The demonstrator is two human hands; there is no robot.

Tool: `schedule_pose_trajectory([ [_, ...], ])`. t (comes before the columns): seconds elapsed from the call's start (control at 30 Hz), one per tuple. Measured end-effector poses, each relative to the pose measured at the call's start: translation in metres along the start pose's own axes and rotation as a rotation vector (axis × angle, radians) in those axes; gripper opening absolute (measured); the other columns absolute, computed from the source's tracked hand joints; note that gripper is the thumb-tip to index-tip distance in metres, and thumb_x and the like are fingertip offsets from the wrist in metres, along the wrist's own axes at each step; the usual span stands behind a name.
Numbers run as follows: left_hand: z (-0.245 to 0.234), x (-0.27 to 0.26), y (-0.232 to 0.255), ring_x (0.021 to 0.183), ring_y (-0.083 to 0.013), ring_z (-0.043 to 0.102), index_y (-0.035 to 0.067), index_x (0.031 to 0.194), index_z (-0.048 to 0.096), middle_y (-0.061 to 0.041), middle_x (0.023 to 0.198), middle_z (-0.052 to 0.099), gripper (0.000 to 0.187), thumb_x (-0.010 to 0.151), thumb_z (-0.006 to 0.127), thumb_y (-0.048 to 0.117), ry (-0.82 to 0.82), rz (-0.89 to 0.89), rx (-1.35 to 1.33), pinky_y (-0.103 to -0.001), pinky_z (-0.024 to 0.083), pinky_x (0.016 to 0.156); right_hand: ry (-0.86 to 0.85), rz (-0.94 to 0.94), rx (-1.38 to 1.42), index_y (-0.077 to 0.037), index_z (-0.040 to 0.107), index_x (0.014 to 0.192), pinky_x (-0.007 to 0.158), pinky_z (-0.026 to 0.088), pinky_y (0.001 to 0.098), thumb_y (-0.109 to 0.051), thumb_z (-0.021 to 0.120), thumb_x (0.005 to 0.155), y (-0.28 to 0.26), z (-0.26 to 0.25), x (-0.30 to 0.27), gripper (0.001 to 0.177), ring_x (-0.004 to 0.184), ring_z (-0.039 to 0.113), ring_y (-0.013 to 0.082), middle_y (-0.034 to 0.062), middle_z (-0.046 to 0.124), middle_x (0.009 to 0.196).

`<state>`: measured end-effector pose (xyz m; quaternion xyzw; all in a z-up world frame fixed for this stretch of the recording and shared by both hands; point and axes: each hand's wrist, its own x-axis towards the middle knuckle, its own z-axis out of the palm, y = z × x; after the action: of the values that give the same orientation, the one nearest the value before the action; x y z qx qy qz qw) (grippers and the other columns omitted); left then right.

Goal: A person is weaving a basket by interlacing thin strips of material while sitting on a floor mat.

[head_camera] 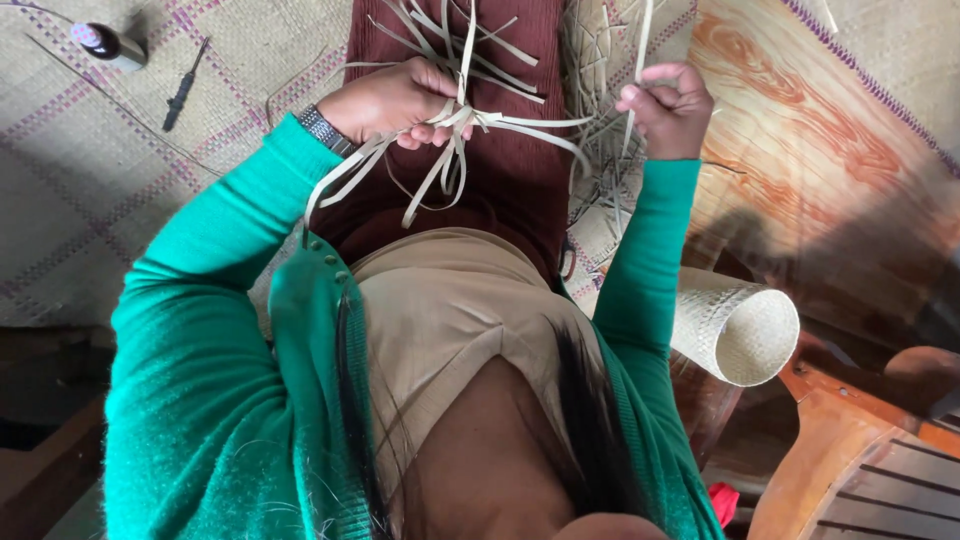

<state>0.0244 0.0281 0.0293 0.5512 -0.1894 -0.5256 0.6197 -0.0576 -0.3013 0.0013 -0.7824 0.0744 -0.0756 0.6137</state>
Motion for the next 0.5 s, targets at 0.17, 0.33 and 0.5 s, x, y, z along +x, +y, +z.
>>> schedule_pose_trajectory([
  [0.17,0.005,0.010,0.000,0.035,-0.0029,0.035,0.002,0.081,0.063,-0.001,0.051,0.048,0.015,0.082,0.048,0.006,-0.022,-0.003,0.045,-0.016,0.025,0.028,-0.092,-0.040,-0.007,-0.001,0.059,0.099,0.062,0.048,0.0212,0.003,0.057,0.084,-0.030,0.004,-0.008,0.015,0.069,0.061,0.0143,0.0128,0.064,0.087],
  [0.33,0.017,0.024,0.006,0.034,-0.0043,0.040,0.004,0.080,0.064,-0.002,0.051,0.052,0.015,0.082,0.053,0.013,-0.061,-0.022,0.110,-0.017,0.031,0.028,-0.132,-0.288,-0.028,0.000,0.055,0.109,0.078,0.053,0.0288,0.013,0.052,0.086,-0.056,0.007,-0.012,0.026,0.090,0.062,0.0245,0.0174,0.061,0.100],
  [0.5,0.025,0.029,0.015,0.039,-0.0091,0.049,0.003,0.080,0.064,-0.006,0.056,0.058,0.016,0.081,0.049,0.009,-0.084,0.089,0.131,-0.019,0.043,0.036,0.071,-0.510,-0.565,0.005,0.062,0.085,0.077,0.042,0.0320,0.008,0.060,0.085,-0.128,0.028,-0.028,0.003,0.086,0.049,0.0220,0.0138,0.056,0.096],
])
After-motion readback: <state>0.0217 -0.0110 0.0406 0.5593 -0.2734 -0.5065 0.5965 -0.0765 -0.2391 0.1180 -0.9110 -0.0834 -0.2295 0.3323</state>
